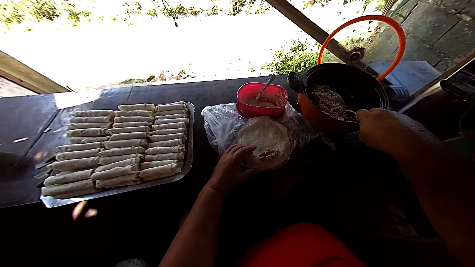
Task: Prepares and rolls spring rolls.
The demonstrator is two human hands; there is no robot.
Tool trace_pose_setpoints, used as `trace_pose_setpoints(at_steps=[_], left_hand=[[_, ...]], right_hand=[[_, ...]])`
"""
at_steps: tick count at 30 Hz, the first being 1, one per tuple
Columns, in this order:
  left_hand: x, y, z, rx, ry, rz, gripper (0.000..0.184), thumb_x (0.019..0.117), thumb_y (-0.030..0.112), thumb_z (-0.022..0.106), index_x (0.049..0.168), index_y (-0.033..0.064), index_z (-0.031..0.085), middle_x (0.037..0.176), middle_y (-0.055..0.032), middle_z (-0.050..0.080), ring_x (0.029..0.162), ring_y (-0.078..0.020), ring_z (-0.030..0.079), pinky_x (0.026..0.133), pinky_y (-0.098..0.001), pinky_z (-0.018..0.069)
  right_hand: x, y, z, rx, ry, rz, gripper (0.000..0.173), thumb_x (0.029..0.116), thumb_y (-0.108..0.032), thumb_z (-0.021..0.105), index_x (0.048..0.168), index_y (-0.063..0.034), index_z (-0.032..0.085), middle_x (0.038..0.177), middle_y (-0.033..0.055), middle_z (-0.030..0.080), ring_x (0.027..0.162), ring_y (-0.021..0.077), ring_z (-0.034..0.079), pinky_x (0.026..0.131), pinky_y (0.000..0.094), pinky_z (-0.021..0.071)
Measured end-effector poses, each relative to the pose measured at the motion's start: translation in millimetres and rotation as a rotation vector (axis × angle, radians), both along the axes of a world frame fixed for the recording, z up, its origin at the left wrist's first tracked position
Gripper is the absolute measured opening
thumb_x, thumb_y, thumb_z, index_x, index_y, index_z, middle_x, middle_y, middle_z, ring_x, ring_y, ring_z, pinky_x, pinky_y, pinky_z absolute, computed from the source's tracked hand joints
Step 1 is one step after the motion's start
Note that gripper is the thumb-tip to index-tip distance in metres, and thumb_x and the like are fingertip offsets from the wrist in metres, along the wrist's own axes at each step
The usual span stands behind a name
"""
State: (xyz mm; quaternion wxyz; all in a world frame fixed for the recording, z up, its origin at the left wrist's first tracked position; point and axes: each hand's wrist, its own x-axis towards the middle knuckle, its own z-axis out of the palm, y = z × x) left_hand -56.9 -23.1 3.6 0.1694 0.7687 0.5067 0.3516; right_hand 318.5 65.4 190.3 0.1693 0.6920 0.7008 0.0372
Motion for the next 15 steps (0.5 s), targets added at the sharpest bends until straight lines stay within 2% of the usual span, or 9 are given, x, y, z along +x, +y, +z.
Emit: trace_pose_setpoints(at_steps=[2, 4, 6, 8, 9, 12, 15], left_hand=[[-0.5, 0.4, -0.4, -0.003, -0.009, -0.009, 0.064, 0.0771, 0.038, 0.087, 0.136, 0.0269, 0.063, 0.119, 0.0124, 0.069, 0.125, -0.0086, 0.057, 0.11, -0.0424, 0.0468], [-1.5, 0.4, 0.5, -0.011, -0.052, -0.014, 0.059, 0.0792, 0.037, 0.086, 0.134, 0.0259, 0.065, 0.115, 0.0134, 0.07, 0.121, -0.0067, 0.059, 0.108, -0.04, 0.0488], [-1.2, -0.1, 1.6, -0.029, -0.097, -0.025, 0.053, 0.0827, 0.038, 0.084, 0.131, 0.0236, 0.067, 0.109, 0.0128, 0.072, 0.115, -0.006, 0.062, 0.105, -0.0411, 0.0503], [-1.1, 0.1, 2.0, -0.051, -0.118, -0.027, 0.047, 0.0859, 0.039, 0.081, 0.129, 0.0236, 0.069, 0.105, 0.0134, 0.073, 0.11, -0.0049, 0.064, 0.105, -0.043, 0.0496], [-1.3, -0.1, 1.6, -0.061, -0.126, -0.026, 0.043, 0.0877, 0.037, 0.079, 0.128, 0.024, 0.069, 0.104, 0.014, 0.073, 0.109, -0.0042, 0.064, 0.106, -0.0433, 0.0489], [-1.1, 0.7, 1.9, -0.079, -0.142, -0.011, 0.033, 0.0923, 0.033, 0.074, 0.124, 0.0251, 0.072, 0.101, 0.0159, 0.074, 0.108, -0.0026, 0.065, 0.107, -0.0423, 0.0485], [-0.4, 1.8, 2.4, -0.085, -0.175, 0.007, 0.03, 0.0931, 0.031, 0.073, 0.122, 0.0248, 0.073, 0.099, 0.0159, 0.074, 0.103, -0.0021, 0.066, 0.104, -0.0401, 0.05]], right_hand=[[3.7, -2.7, 3.1, 0.085, 0.004, 0.085, 0.019, 0.0992, -0.019, 0.064, 0.11, -0.0028, 0.064, 0.106, 0.0235, 0.063, 0.098, 0.0453, 0.066, 0.071, 0.0614, 0.0561], [-5.7, -14.3, 14.6, 0.219, 0.095, 0.318, 0.025, 0.0984, -0.021, 0.067, 0.114, -0.0008, 0.069, 0.113, 0.0252, 0.063, 0.108, 0.048, 0.061, 0.08, 0.0639, 0.0538], [-27.2, -26.0, 13.6, 0.233, 0.294, 0.622, 0.022, 0.0982, -0.016, 0.065, 0.115, -0.0036, 0.072, 0.112, 0.0194, 0.069, 0.11, 0.04, 0.065, 0.09, 0.0587, 0.0553], [-54.1, -30.4, -18.2, 0.089, 0.498, 0.846, 0.018, 0.0985, -0.022, 0.064, 0.11, -0.0148, 0.075, 0.108, 0.0054, 0.072, 0.106, 0.0232, 0.068, 0.092, 0.0464, 0.0577], [-66.7, -30.1, -41.9, -0.026, 0.563, 0.901, 0.018, 0.0999, -0.026, 0.063, 0.11, -0.0181, 0.075, 0.108, 0.0016, 0.071, 0.105, 0.0182, 0.067, 0.093, 0.0424, 0.0574], [-86.0, -25.9, -103.2, -0.191, 0.619, 0.961, 0.022, 0.1011, -0.029, 0.063, 0.113, -0.0149, 0.074, 0.117, 0.0052, 0.07, 0.115, 0.0212, 0.065, 0.102, 0.042, 0.0531], [-86.6, -20.8, -130.6, -0.101, 0.712, 0.934, 0.021, 0.0987, -0.031, 0.065, 0.11, -0.0168, 0.075, 0.115, 0.0029, 0.071, 0.115, 0.0184, 0.065, 0.102, 0.0387, 0.0533]])
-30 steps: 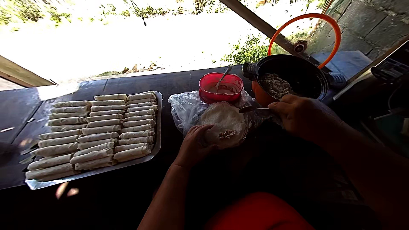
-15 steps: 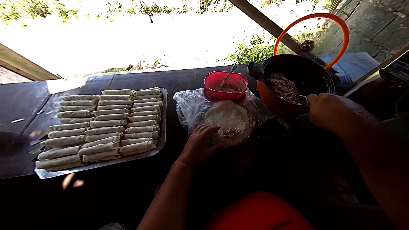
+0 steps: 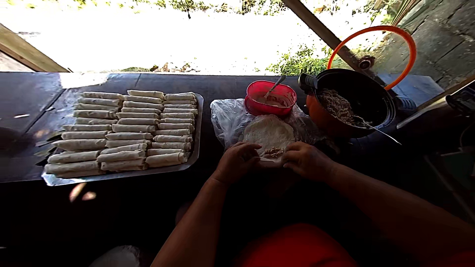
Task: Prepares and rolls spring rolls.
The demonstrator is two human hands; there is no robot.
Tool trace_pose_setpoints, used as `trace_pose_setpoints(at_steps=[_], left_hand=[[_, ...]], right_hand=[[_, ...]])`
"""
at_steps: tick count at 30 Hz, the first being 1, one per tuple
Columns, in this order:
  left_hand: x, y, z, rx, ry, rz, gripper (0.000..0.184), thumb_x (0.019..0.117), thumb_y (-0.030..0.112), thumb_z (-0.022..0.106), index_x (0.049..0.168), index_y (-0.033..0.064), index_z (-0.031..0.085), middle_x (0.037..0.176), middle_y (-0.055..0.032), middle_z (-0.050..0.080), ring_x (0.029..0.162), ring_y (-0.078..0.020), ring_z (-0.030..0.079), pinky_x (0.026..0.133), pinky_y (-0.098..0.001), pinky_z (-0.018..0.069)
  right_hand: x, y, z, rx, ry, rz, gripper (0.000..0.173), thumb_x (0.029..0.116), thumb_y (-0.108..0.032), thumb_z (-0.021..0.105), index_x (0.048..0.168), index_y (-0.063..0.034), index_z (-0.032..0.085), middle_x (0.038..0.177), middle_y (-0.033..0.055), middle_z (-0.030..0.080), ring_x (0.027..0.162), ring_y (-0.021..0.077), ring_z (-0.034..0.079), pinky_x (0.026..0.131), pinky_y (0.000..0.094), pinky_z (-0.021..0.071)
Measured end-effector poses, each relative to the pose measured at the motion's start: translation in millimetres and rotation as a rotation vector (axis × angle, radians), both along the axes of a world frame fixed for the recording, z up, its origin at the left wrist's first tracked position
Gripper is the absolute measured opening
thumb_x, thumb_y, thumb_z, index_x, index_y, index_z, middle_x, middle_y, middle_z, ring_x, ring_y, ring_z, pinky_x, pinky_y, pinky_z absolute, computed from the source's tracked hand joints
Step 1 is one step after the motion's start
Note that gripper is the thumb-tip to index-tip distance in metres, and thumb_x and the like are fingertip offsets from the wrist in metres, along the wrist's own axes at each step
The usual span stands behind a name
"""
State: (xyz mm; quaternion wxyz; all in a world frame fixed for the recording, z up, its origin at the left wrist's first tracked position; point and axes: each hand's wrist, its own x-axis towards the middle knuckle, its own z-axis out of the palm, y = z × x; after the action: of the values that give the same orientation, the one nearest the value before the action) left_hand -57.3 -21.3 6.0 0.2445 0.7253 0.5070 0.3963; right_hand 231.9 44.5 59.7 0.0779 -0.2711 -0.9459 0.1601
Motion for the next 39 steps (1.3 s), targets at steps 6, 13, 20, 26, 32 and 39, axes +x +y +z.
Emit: trace_pose_setpoints(at_steps=[6, 13, 20, 26, 32, 39], left_hand=[[3.3, 1.2, 2.3, -0.059, -0.145, 0.042, 0.032, 0.0939, 0.022, 0.074, 0.125, 0.0209, 0.069, 0.094, 0.0107, 0.074, 0.085, -0.0024, 0.07, 0.08, -0.0301, 0.0613], [6.3, 1.7, 0.4, -0.073, -0.173, 0.091, 0.052, 0.0892, 0.031, 0.081, 0.136, 0.0188, 0.062, 0.099, 0.0076, 0.072, 0.089, -0.0045, 0.069, 0.083, -0.0303, 0.061], [9.8, 7.9, 0.7, -0.093, -0.157, 0.185, 0.041, 0.0941, 0.02, 0.073, 0.134, 0.0182, 0.063, 0.098, 0.005, 0.072, 0.085, -0.0051, 0.069, 0.079, -0.0276, 0.0607], [25.6, 9.7, 19.0, 0.057, 0.275, 0.325, 0.044, 0.097, 0.022, 0.064, 0.141, 0.0189, 0.061, 0.134, -0.0046, 0.066, 0.126, -0.0227, 0.061, 0.106, -0.0489, 0.0495], [48.6, 51.9, 44.4, -0.202, 0.256, 0.259, 0.049, 0.0975, 0.027, 0.069, 0.144, 0.0174, 0.057, 0.112, -0.0055, 0.072, 0.107, -0.0239, 0.068, 0.098, -0.0513, 0.053], [48.1, 90.8, 47.8, -0.558, 0.295, 0.246, 0.08, 0.0798, 0.032, 0.085, 0.151, 0.0246, 0.048, 0.109, -0.004, 0.072, 0.101, -0.0244, 0.069, 0.093, -0.0535, 0.0553]], right_hand=[[0.3, 2.5, -8.5, 0.033, 0.101, -0.051, 0.022, 0.1011, -0.032, 0.06, 0.104, -0.0176, 0.076, 0.111, -0.0002, 0.071, 0.113, 0.0144, 0.064, 0.101, 0.0353, 0.0524], [-6.9, 16.7, -12.6, -0.114, 0.257, -0.21, 0.024, 0.1043, -0.026, 0.055, 0.106, -0.0103, 0.074, 0.106, 0.0025, 0.073, 0.105, 0.0102, 0.067, 0.097, 0.0306, 0.0551], [-21.5, 37.6, -13.8, -0.104, 0.205, -0.245, 0.026, 0.1063, -0.028, 0.054, 0.108, -0.0103, 0.073, 0.104, 0.0035, 0.073, 0.102, 0.0126, 0.069, 0.097, 0.0338, 0.0552], [-37.4, 54.9, -10.2, -0.191, 0.069, -0.305, 0.029, 0.1042, -0.031, 0.057, 0.121, -0.0121, 0.071, 0.108, 0.0071, 0.073, 0.102, 0.0187, 0.069, 0.098, 0.041, 0.0544], [-43.9, 68.3, -7.4, -0.291, 0.108, -0.387, 0.029, 0.0996, -0.03, 0.066, 0.118, -0.007, 0.069, 0.099, 0.0112, 0.071, 0.094, 0.0238, 0.069, 0.092, 0.0472, 0.0559], [-58.5, 81.0, 5.7, -0.358, -0.116, -0.462, 0.049, 0.0892, -0.041, 0.079, 0.124, -0.0095, 0.065, 0.106, 0.0142, 0.072, 0.102, 0.0302, 0.069, 0.094, 0.055, 0.0542]])
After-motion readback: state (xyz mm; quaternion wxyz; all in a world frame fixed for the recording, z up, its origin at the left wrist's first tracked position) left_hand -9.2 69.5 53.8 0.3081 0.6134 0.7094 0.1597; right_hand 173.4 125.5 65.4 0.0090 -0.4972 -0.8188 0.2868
